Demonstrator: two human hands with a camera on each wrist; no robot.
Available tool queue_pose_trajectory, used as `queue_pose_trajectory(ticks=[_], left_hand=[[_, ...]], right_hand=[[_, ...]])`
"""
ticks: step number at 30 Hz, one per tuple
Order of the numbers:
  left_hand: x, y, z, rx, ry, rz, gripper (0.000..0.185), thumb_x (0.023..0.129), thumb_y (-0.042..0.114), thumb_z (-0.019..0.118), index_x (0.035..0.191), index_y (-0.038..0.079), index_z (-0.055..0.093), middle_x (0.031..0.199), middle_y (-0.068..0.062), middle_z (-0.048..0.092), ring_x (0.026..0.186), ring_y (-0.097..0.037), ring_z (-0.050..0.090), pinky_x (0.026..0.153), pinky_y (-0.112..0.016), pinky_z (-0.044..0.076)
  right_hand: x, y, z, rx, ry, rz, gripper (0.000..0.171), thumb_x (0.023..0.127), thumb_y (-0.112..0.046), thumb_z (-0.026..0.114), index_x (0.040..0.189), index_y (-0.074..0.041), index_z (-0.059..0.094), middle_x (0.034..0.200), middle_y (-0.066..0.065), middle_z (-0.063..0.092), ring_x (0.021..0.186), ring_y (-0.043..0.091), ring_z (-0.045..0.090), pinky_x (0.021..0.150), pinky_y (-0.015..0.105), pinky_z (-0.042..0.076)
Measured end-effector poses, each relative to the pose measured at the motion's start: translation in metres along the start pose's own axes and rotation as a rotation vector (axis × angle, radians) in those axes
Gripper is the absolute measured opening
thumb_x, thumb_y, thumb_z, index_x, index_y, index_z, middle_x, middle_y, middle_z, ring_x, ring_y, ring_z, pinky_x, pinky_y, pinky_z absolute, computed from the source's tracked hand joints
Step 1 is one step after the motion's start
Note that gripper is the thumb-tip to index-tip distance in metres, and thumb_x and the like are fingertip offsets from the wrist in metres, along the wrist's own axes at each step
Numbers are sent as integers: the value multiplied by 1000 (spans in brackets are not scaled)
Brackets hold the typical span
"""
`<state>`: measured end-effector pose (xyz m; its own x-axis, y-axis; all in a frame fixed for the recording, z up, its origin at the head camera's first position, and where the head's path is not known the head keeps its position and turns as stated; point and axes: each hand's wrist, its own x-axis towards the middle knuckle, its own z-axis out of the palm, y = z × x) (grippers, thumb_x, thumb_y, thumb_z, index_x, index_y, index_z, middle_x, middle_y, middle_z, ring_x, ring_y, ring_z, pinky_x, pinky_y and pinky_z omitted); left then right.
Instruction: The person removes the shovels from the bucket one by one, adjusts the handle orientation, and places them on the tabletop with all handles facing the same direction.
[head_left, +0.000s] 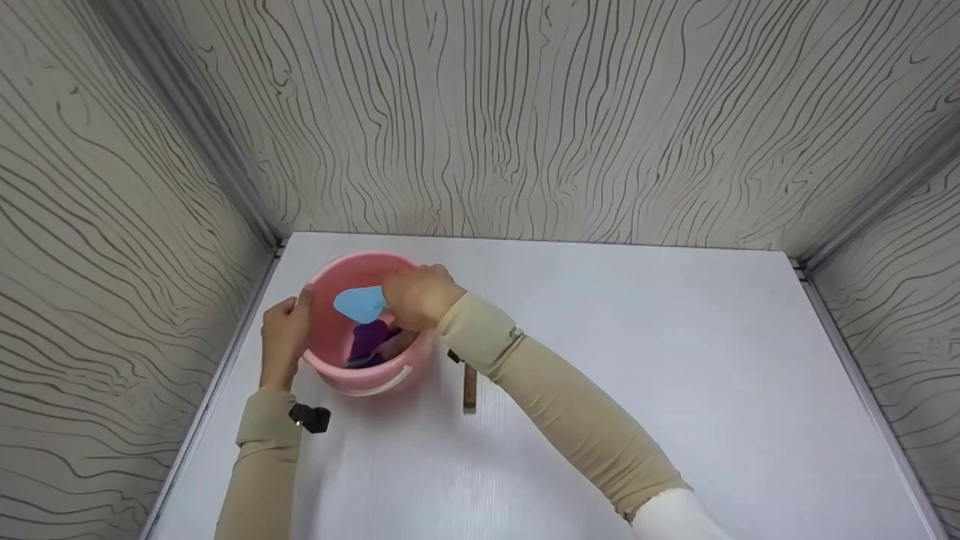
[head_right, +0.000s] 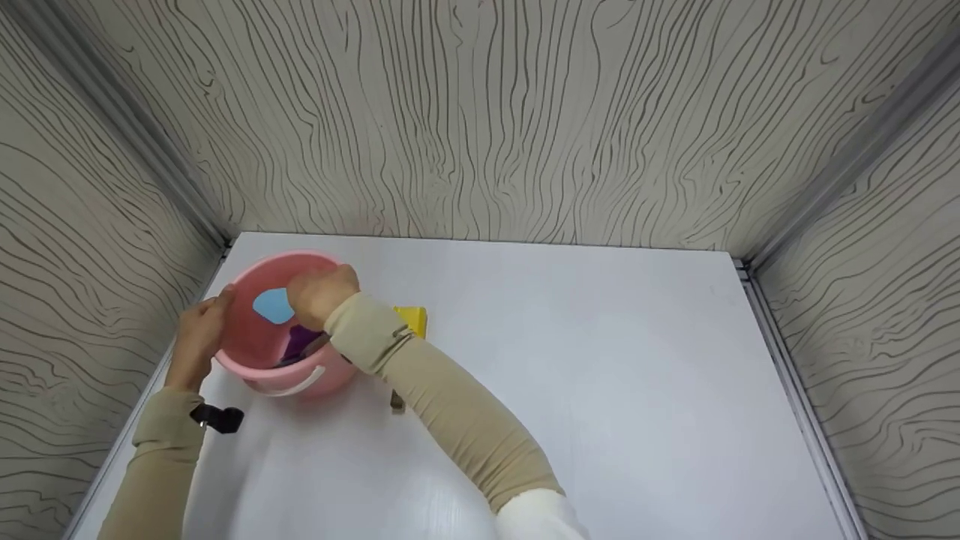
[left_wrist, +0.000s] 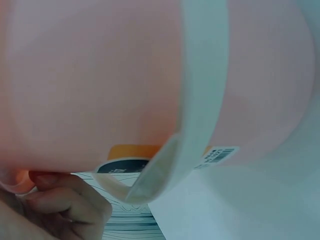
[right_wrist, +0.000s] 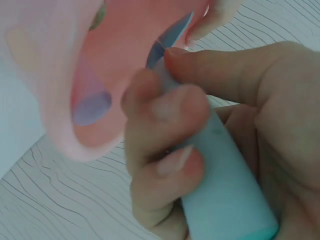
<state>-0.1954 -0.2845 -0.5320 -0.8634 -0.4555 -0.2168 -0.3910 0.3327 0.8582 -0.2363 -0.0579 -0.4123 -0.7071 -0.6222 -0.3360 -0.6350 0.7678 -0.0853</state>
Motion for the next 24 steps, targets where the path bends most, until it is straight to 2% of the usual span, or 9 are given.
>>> queue_pose_trajectory(ticks=[3,9,13,16,20,24], left_hand=[[0,0,0,-5,-3,-8,55,108,61,48,82,13,50,84,-5,53,82,-19,52,64,-29,45],[-2,-2,-1,-36,-8,1,55,108,60,49,79,14,49,79,-2,51,79,-17,50,64,-29,45],[-2,-2,-4,-95,-8,-18,55,108,59,52,75,15,46,72,2,46,75,-15,49,61,-27,44],[-1,-2,-5,-119,-1,-34,58,106,62,54,73,15,48,72,3,49,75,-15,50,62,-28,44],[-1,-1,-4,-129,-23,-54,59,106,63,54,75,13,55,79,0,57,83,-18,53,67,-28,47],[0,0,-2,-145,-35,-51,59,106,62,55,72,14,53,75,1,57,77,-16,54,64,-28,47]], right_hand=[[-3,12,4,89,25,2,20,109,-30,63,101,-14,70,88,-2,62,78,19,55,82,43,58],[-13,32,17,237,140,34,18,110,-24,60,119,-12,69,87,0,62,74,19,56,66,34,49],[-20,40,24,286,212,45,25,112,-26,54,123,-8,70,94,4,68,74,19,56,66,34,47],[-26,45,30,327,244,49,29,114,-27,52,126,-5,67,101,7,70,74,19,56,67,32,48],[-36,57,40,399,268,64,28,114,-25,51,124,-2,62,92,8,62,70,19,54,62,29,46],[-48,71,49,495,292,86,26,114,-24,52,123,-1,59,87,5,53,69,16,51,60,27,43]])
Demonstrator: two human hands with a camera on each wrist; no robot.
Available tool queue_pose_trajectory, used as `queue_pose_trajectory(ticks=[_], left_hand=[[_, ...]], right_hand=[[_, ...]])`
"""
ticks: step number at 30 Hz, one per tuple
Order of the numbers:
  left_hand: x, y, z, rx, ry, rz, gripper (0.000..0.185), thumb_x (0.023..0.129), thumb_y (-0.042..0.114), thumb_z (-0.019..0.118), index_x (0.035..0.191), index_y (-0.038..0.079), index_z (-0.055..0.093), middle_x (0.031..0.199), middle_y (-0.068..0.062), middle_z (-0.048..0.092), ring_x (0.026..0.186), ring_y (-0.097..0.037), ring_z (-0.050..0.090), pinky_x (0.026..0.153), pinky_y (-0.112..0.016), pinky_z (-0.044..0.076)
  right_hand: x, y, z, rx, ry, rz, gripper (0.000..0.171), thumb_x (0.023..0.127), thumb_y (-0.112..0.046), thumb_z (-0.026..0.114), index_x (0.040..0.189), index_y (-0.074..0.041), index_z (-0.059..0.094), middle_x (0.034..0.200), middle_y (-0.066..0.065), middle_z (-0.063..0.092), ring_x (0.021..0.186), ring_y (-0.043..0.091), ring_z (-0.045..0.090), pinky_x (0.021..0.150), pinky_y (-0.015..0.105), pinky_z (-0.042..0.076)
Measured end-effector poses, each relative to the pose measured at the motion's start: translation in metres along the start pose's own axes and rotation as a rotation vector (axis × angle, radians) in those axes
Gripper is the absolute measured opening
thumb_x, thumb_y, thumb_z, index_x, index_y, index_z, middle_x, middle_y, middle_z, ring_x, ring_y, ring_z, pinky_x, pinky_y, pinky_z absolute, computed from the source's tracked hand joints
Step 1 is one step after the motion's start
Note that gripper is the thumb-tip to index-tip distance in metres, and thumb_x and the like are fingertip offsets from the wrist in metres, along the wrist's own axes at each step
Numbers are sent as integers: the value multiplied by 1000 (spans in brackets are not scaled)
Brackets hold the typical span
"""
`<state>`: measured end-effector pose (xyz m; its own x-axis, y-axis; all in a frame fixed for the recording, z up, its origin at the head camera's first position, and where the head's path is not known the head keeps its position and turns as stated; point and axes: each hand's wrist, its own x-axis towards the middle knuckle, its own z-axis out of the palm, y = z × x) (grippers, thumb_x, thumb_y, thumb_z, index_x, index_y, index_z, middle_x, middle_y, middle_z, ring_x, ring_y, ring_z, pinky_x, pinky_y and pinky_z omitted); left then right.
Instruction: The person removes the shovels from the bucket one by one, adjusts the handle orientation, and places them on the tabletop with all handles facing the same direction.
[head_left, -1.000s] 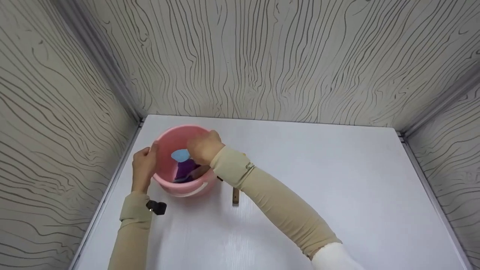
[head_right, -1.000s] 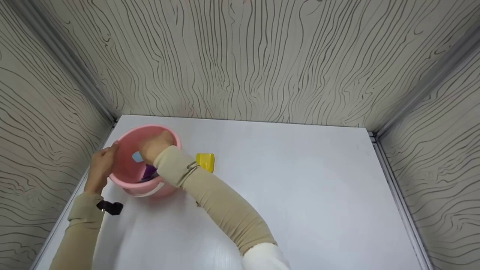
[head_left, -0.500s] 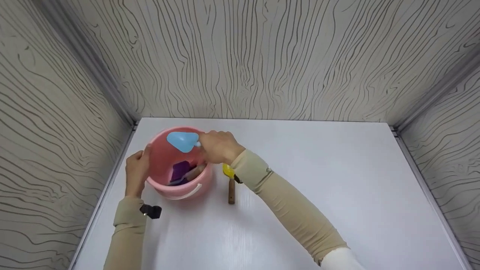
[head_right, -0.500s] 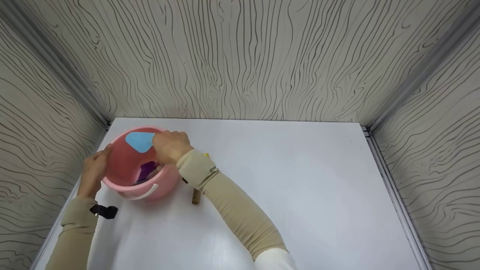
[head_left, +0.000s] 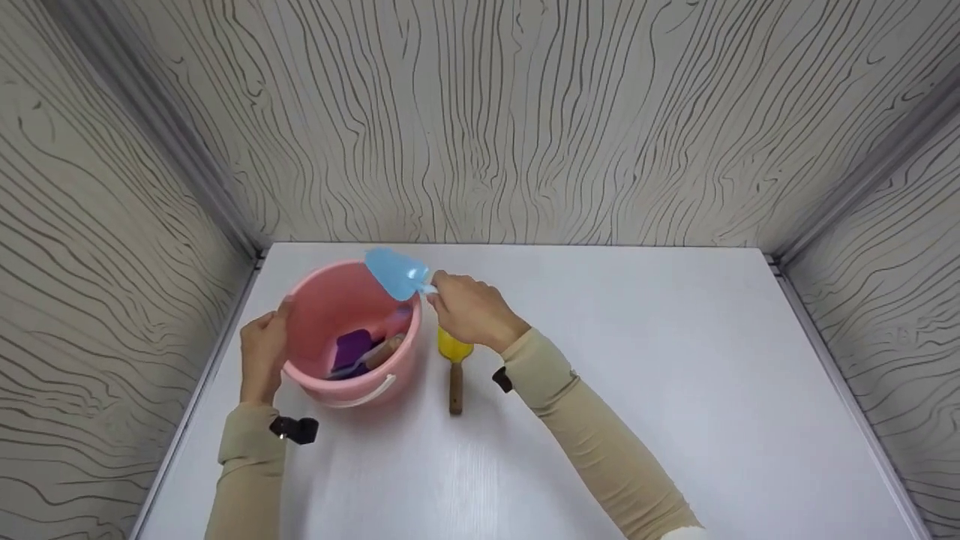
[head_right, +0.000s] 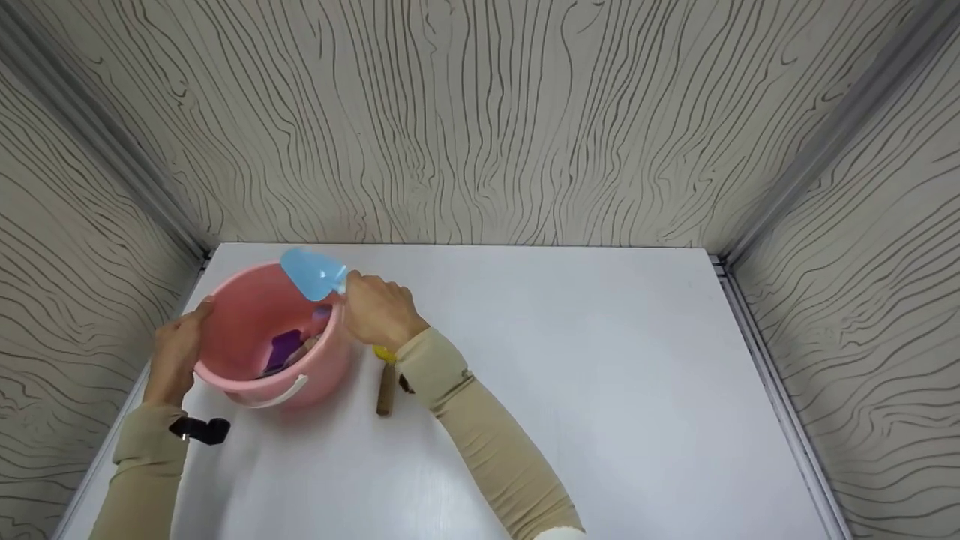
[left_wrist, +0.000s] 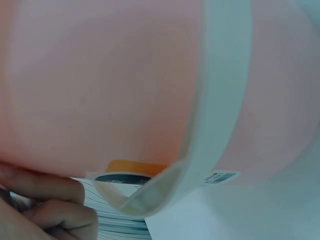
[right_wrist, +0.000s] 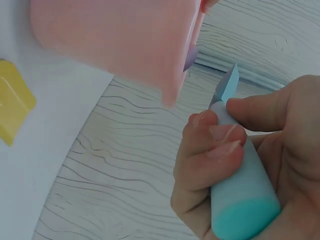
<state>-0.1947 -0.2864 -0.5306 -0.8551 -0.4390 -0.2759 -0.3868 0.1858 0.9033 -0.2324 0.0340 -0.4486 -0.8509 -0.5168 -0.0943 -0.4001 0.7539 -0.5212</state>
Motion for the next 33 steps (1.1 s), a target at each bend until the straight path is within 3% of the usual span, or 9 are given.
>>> queue_pose_trajectory(ticks=[6,13,18,23,26,33], left_hand=[[-1,-4,0,-32,-4,13,59,103,65,59,68,18,48,64,7,47,67,-13,49,58,-28,43],[-2,-5,-1,-37,-28,-12,58,105,62,57,75,13,56,78,1,62,78,-16,59,61,-26,50],[-3,-2,2,-41,-17,15,57,105,62,57,75,14,53,73,3,56,74,-16,56,61,-26,48],[0,-1,7,-50,-53,6,57,105,62,57,83,9,60,85,-2,66,81,-17,64,66,-27,55],[0,-2,4,-42,-23,-12,57,105,62,57,84,9,61,89,-4,67,82,-17,64,66,-27,55],[-1,-2,-3,-11,-37,6,58,105,64,55,79,12,58,82,-1,63,78,-14,59,63,-26,51]], right_hand=[[-13,21,3,116,46,26,22,114,-19,52,123,0,58,87,5,52,69,15,50,60,27,44],[-24,41,9,226,97,46,22,114,-15,51,126,2,59,90,6,57,71,14,51,64,29,48],[-32,53,15,308,120,75,25,115,-16,49,129,3,58,91,7,57,71,15,50,62,28,46],[-43,65,22,357,155,126,27,115,-14,49,134,4,56,90,8,55,72,16,50,63,28,46],[-45,69,32,359,167,136,27,115,-13,48,133,5,55,90,7,54,73,16,51,63,28,47],[-53,84,51,397,199,184,28,114,-9,45,134,8,53,91,9,56,73,16,51,62,29,46]])
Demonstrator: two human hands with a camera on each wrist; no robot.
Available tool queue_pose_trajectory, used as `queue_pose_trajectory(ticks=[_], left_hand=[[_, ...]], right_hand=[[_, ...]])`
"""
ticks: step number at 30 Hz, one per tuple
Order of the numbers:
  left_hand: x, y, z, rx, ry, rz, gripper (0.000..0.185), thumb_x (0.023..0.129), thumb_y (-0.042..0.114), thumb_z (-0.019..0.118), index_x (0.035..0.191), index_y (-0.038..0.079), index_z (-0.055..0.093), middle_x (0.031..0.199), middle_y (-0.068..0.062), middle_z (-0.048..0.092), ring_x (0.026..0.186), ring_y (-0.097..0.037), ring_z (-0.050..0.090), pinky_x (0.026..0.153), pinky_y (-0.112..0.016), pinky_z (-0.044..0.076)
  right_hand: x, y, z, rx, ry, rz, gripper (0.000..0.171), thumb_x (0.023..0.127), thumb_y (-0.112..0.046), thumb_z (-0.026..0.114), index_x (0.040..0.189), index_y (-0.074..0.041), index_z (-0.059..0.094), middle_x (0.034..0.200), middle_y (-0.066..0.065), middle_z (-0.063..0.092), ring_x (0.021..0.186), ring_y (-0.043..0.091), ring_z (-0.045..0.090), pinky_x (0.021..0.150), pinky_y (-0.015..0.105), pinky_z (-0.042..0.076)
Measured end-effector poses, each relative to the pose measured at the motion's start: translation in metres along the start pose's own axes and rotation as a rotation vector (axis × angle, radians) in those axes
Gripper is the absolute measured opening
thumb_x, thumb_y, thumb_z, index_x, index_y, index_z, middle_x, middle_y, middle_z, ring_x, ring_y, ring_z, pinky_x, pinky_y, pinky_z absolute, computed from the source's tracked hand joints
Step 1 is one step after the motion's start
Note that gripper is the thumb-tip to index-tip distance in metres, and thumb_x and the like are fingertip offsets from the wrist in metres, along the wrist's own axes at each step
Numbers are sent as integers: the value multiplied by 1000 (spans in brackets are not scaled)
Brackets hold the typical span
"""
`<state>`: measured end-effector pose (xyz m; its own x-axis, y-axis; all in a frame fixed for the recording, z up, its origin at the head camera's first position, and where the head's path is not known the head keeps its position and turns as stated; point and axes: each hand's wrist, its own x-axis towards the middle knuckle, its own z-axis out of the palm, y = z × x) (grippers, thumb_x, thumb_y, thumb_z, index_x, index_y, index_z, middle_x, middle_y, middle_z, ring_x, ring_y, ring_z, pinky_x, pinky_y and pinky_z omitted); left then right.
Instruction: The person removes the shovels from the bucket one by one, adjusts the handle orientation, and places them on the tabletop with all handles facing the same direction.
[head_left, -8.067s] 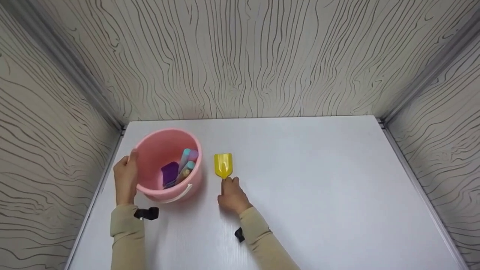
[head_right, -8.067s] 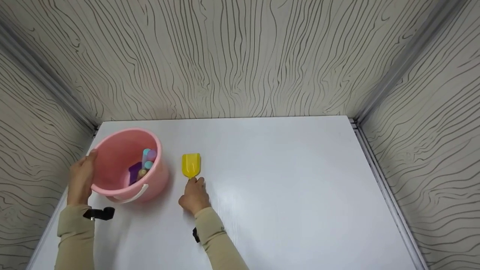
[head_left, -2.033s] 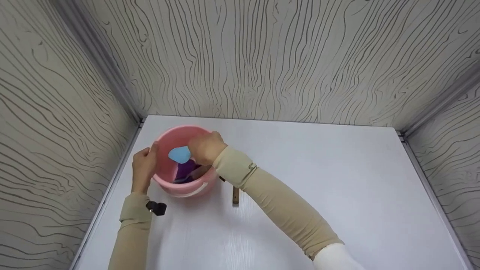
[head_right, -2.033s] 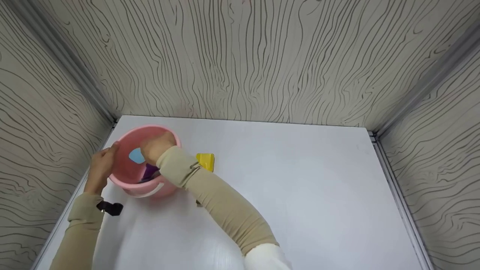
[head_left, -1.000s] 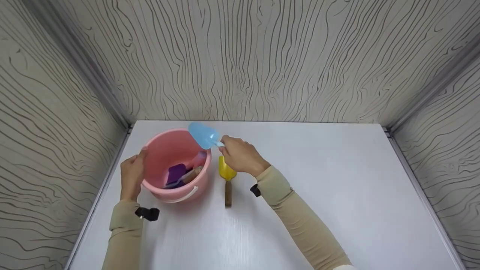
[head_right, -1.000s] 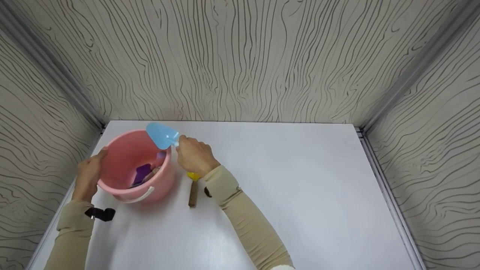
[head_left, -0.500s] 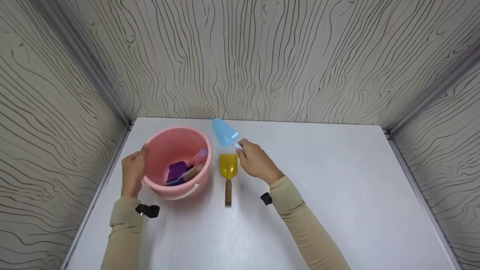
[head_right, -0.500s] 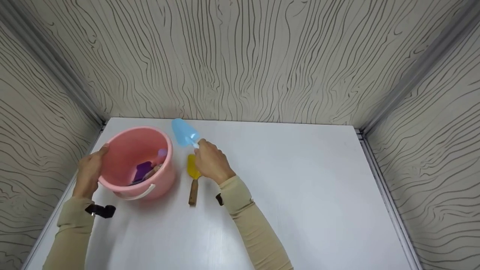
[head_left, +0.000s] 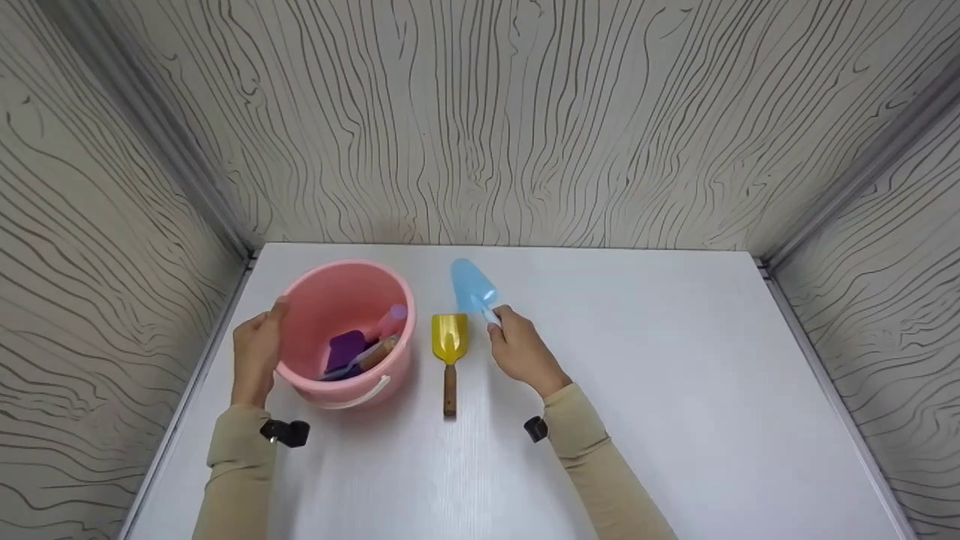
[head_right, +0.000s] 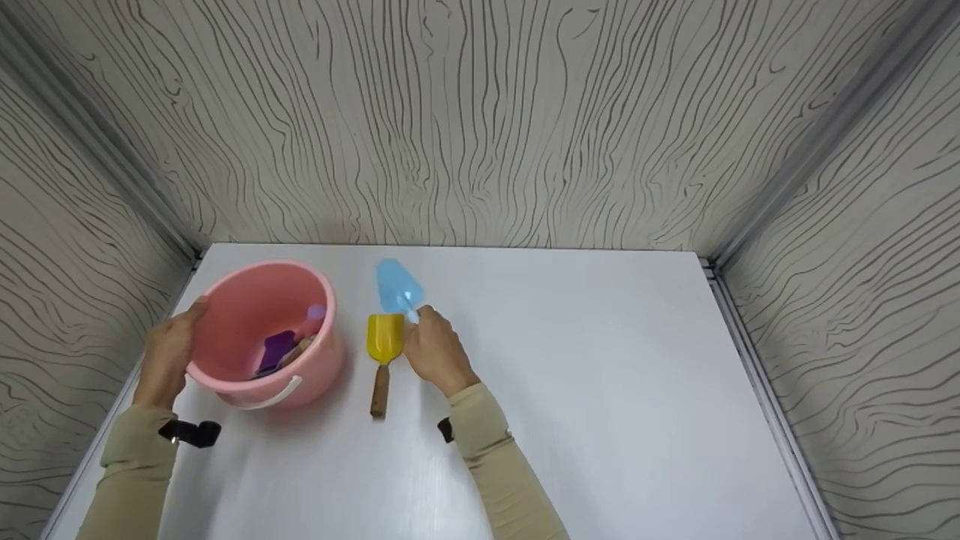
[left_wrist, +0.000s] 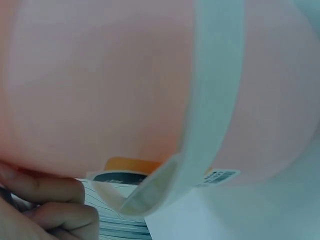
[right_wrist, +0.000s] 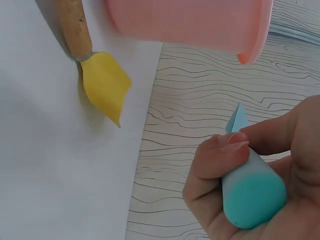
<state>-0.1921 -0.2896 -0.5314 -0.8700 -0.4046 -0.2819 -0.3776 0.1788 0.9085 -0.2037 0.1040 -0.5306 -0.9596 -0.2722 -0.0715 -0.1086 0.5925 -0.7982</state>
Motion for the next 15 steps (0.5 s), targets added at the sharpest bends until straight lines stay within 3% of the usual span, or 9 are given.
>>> queue_pose_trajectory(ticks=[5,11,15], left_hand=[[0,1,2,-12,9,15,58,105,63,55,75,14,51,75,0,56,72,-15,56,59,-26,48],[0,0,3,8,-7,-10,59,106,64,53,81,11,58,86,-3,66,82,-17,62,66,-28,54],[0,-2,4,7,15,-4,59,106,63,54,79,11,57,86,-4,65,82,-17,62,66,-28,53]], right_hand=[[-7,17,8,29,34,13,33,113,-8,43,139,12,50,100,16,61,80,17,54,71,33,49],[-15,34,22,56,66,57,34,113,-6,42,141,13,48,118,23,64,96,25,60,92,48,55],[-18,41,28,79,78,63,34,113,-5,42,142,13,47,131,31,61,113,32,63,104,56,52]])
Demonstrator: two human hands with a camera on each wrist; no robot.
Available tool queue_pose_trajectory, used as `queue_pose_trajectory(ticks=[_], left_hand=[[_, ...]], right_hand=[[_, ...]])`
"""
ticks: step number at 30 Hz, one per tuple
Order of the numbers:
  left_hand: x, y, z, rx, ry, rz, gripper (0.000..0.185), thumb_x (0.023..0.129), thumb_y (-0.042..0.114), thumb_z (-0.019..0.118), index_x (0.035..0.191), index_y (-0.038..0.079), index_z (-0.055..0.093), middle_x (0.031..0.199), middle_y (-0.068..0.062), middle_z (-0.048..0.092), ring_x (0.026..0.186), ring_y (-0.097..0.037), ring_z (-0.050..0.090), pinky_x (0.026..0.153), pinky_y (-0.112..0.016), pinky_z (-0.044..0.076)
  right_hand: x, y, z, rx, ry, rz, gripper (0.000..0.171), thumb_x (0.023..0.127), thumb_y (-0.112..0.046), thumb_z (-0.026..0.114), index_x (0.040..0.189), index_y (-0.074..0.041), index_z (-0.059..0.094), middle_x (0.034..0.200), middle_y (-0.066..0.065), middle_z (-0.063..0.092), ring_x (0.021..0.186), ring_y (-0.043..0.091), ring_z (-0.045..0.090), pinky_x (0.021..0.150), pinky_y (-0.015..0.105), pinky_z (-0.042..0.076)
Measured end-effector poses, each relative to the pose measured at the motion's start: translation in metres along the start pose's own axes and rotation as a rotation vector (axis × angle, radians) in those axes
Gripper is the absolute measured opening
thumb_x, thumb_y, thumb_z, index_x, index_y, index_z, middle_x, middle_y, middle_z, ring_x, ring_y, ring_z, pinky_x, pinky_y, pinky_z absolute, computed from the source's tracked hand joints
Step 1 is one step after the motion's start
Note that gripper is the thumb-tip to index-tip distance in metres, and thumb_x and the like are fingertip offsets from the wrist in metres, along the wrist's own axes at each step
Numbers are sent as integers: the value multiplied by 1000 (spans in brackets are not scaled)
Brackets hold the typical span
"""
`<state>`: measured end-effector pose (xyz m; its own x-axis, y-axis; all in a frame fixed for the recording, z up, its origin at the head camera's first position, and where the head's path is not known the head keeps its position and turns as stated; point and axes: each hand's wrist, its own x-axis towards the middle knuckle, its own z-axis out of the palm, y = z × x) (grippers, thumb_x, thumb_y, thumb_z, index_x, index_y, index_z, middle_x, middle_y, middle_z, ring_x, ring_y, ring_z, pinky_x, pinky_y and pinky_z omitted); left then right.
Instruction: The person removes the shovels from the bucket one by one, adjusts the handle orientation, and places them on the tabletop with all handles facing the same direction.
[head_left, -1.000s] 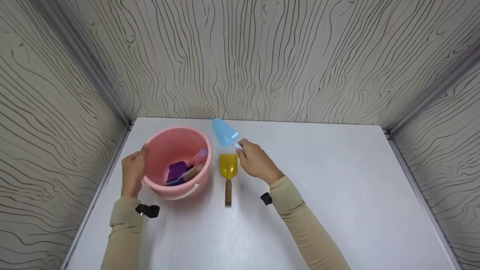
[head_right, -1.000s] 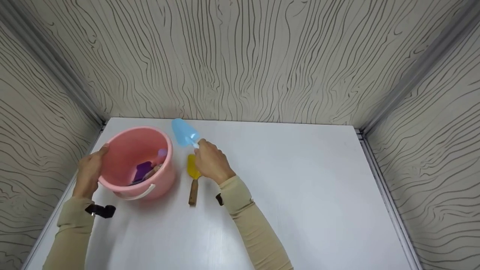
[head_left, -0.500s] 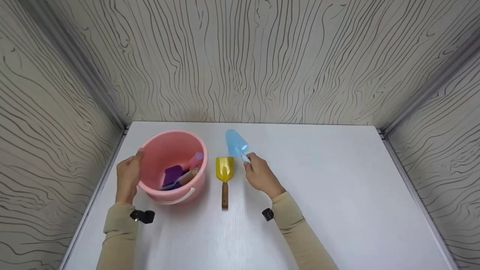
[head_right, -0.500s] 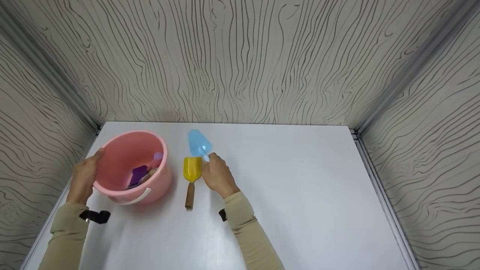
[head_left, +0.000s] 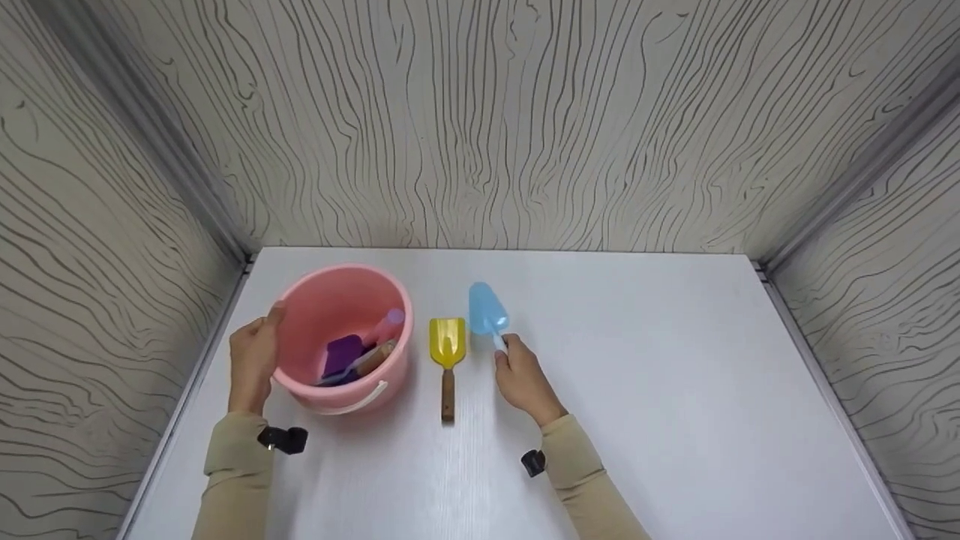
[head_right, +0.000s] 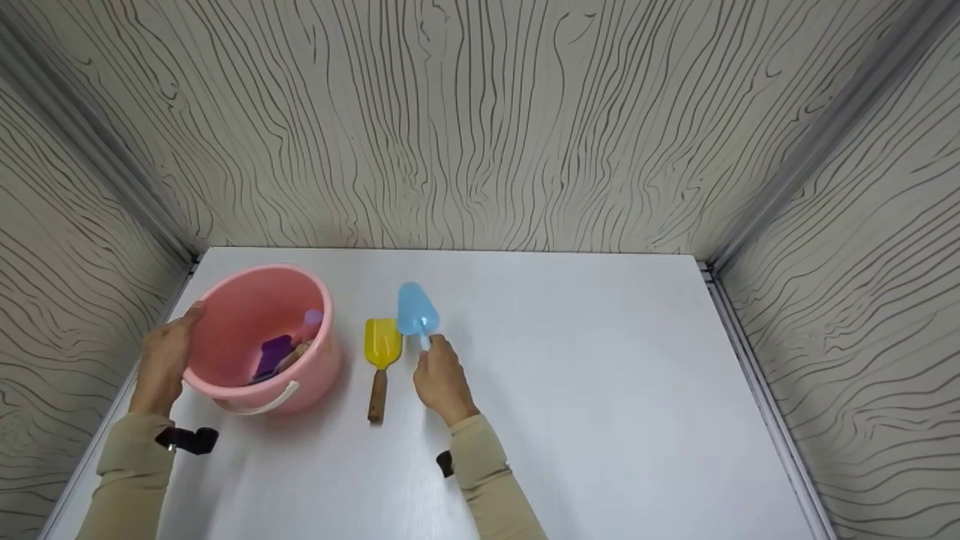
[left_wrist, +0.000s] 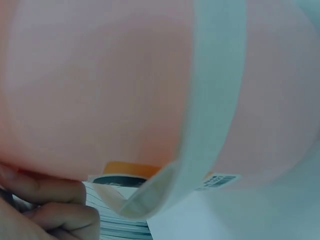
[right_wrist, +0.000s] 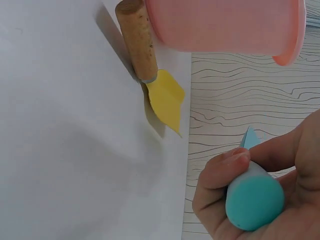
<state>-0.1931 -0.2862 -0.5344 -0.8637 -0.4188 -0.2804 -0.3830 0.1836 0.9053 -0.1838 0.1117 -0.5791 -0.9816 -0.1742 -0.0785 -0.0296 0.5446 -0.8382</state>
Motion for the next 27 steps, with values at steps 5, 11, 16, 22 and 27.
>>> queue_pose_trajectory(ticks=[5,11,16,22,27], left_hand=[[2,0,-2,-4,-7,2,60,106,64,53,89,8,66,91,-5,71,82,-16,67,67,-26,56],[2,0,-2,-19,-10,-3,58,106,62,55,83,10,62,87,-3,69,80,-16,65,67,-27,56],[3,-1,0,-21,-25,23,58,105,63,56,81,10,60,84,-2,65,77,-15,62,64,-27,53],[5,-1,-1,-21,-20,11,58,105,63,56,88,8,65,86,-3,70,77,-14,66,64,-28,56],[4,-2,-4,-15,-31,-1,61,105,65,55,94,6,68,88,-3,71,78,-14,66,66,-28,57]], right_hand=[[4,4,5,11,52,-26,36,112,-3,42,144,14,44,139,34,58,127,41,61,109,61,49],[1,13,15,21,74,-16,38,111,-1,41,146,16,39,145,36,53,139,49,53,113,63,44],[-5,19,23,0,85,-9,41,110,2,42,147,19,35,149,42,46,144,56,45,117,66,39],[-8,19,29,28,77,36,51,109,4,40,154,22,24,156,44,35,151,59,32,122,67,30],[-12,20,35,46,65,70,57,109,4,40,159,18,17,152,40,36,151,58,31,124,66,28]])
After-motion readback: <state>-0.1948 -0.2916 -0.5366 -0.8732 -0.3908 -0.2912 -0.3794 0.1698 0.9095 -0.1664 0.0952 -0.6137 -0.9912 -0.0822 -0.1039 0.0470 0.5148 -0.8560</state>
